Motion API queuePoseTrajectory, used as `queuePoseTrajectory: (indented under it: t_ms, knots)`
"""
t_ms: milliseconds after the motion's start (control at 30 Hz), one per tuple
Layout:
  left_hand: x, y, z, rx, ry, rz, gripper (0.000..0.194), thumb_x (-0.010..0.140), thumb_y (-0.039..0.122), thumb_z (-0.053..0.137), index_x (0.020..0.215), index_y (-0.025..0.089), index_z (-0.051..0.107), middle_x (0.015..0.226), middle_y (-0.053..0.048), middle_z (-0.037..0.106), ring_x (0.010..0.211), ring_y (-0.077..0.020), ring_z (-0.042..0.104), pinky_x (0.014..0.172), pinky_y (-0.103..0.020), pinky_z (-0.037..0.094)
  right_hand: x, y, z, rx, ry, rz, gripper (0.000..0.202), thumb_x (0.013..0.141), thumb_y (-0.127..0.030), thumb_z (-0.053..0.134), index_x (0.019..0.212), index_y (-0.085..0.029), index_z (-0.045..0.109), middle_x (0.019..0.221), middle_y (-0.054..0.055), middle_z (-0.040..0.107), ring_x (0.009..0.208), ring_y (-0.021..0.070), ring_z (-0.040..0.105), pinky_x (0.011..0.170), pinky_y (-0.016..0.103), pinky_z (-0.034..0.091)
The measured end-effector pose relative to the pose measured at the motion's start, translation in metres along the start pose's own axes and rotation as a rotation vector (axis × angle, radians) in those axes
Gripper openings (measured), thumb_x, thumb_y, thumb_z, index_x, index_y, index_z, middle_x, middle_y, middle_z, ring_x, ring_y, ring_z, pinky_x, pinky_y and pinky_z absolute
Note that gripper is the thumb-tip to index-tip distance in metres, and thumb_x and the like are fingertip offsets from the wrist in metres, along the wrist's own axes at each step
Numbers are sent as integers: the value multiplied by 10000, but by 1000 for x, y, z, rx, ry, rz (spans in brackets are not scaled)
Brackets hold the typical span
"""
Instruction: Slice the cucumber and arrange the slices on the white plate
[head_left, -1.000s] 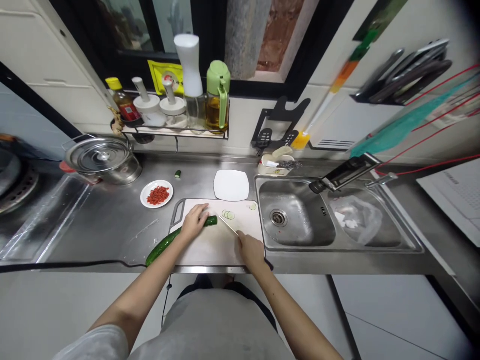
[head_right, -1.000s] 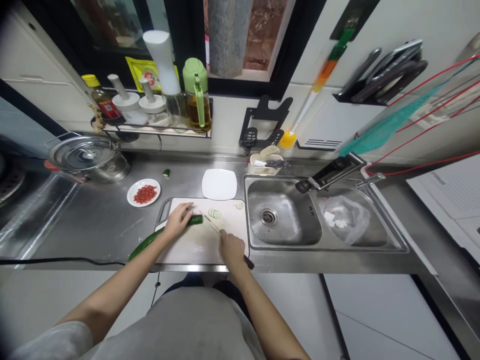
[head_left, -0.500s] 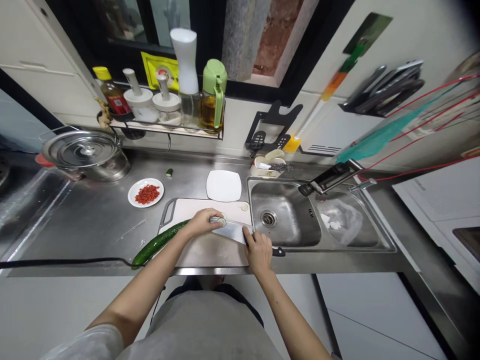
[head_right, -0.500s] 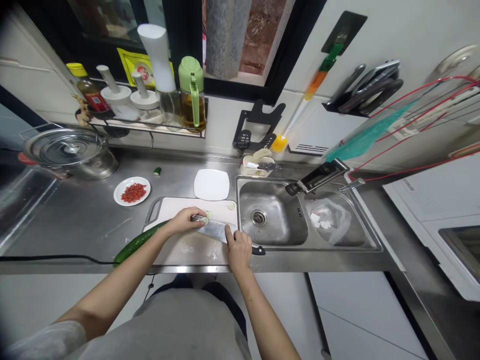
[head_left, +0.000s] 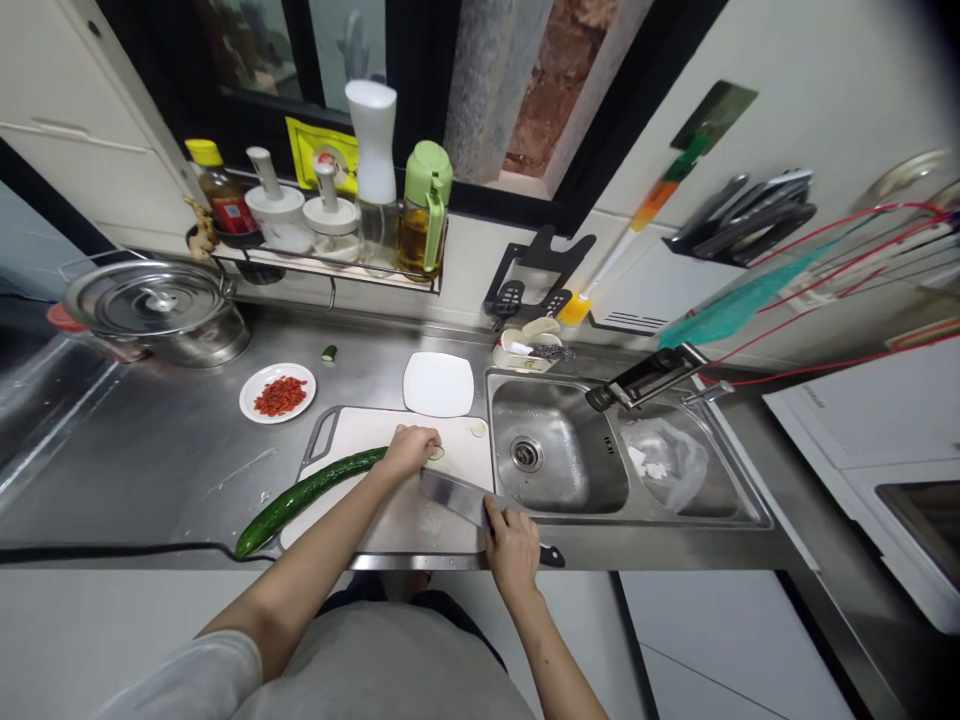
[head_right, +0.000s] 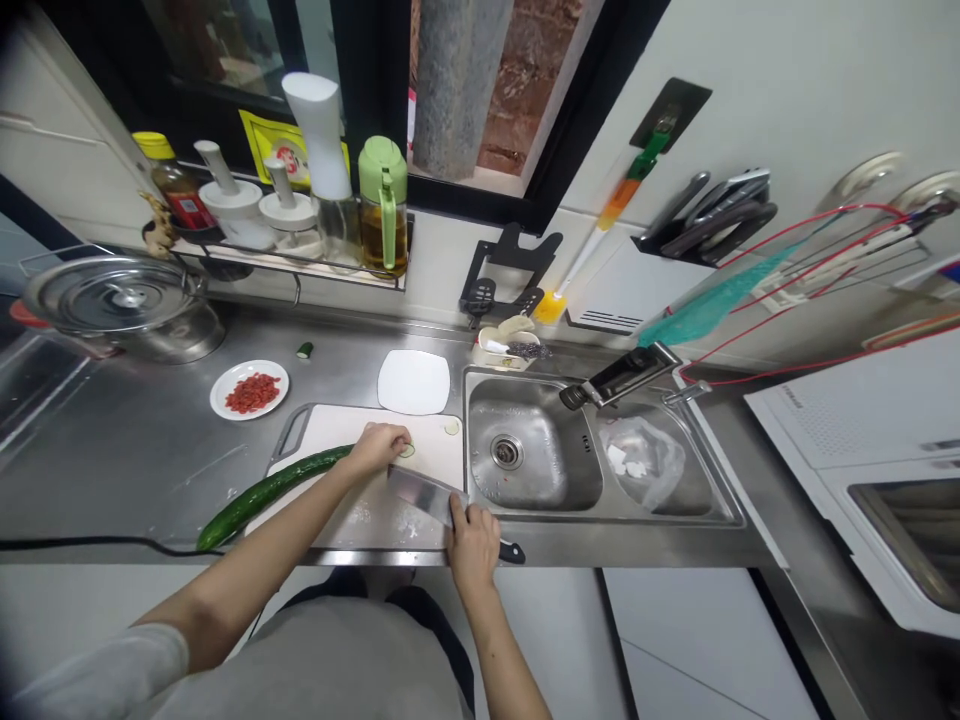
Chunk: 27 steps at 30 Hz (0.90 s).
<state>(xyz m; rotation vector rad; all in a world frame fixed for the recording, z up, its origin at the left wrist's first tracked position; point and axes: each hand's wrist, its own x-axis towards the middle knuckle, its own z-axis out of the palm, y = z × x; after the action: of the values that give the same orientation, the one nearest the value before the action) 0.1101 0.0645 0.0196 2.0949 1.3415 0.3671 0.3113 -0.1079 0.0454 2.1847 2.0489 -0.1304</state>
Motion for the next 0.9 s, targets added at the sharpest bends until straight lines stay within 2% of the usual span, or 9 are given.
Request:
queuePoseTrajectory:
  t_ms: [167, 333, 533, 667, 767, 833, 900]
  knots:
    - [16, -2, 9, 99, -18, 57, 122, 765, 113, 573, 779, 210, 645, 760, -30, 684, 822, -218, 614, 833, -371, 383, -3, 3, 0, 9, -21, 33, 501, 859, -204, 533, 1355, -278, 522, 896, 65, 608, 902, 225, 518, 800, 334, 324]
    - [17, -6, 13, 178, 19, 99, 51, 782, 175, 622, 748, 193, 656, 863, -80, 658, 910, -244, 581, 831, -382, 391, -4, 5, 2, 38, 10, 46, 496, 845, -189, 531, 1333, -276, 544, 887, 62, 615, 899, 221, 516, 805, 325, 327]
    - [12, -2, 2, 142, -5, 22, 142, 840, 252, 570, 809, 215, 703, 942, -76, 654, 1007, -258, 550, 896, -408, 386, -7, 7, 11, 144, 115, 80, 447, 839, -172, 504, 1272, -230, 597, 855, 60, 643, 865, 221, 539, 790, 324, 353]
    - [-6, -15, -12, -30, 167, -85, 197, 881, 292, 518, 927, 234, 701, 966, -49, 659, 959, -215, 579, 876, -361, 427, -3, 4, 15, 416, 193, 112, 390, 930, -281, 376, 1214, -184, 624, 943, 73, 684, 899, 216, 586, 792, 306, 398]
    - [-30, -33, -22, -118, 322, -130, 221, 898, 319, 500, 953, 221, 690, 971, -44, 659, 849, -178, 596, 803, -318, 465, 5, -8, 13, 615, 177, 142, 469, 964, -420, 297, 1103, -153, 656, 976, 103, 693, 897, 216, 617, 750, 285, 419]
    - [-47, -45, -28, -96, 378, -99, 224, 901, 334, 502, 948, 220, 690, 967, -45, 659, 862, -181, 597, 798, -317, 473, 12, -20, 8, 684, 123, 154, 497, 962, -470, 285, 985, -149, 664, 891, 104, 696, 824, 211, 627, 694, 271, 412]
    - [-61, -55, -34, -36, 383, -15, 223, 905, 333, 506, 952, 223, 694, 964, -47, 660, 913, -190, 596, 826, -327, 473, 19, -34, 2, 711, 42, 147, 479, 960, -472, 288, 879, -160, 642, 797, 89, 686, 753, 202, 624, 646, 257, 393]
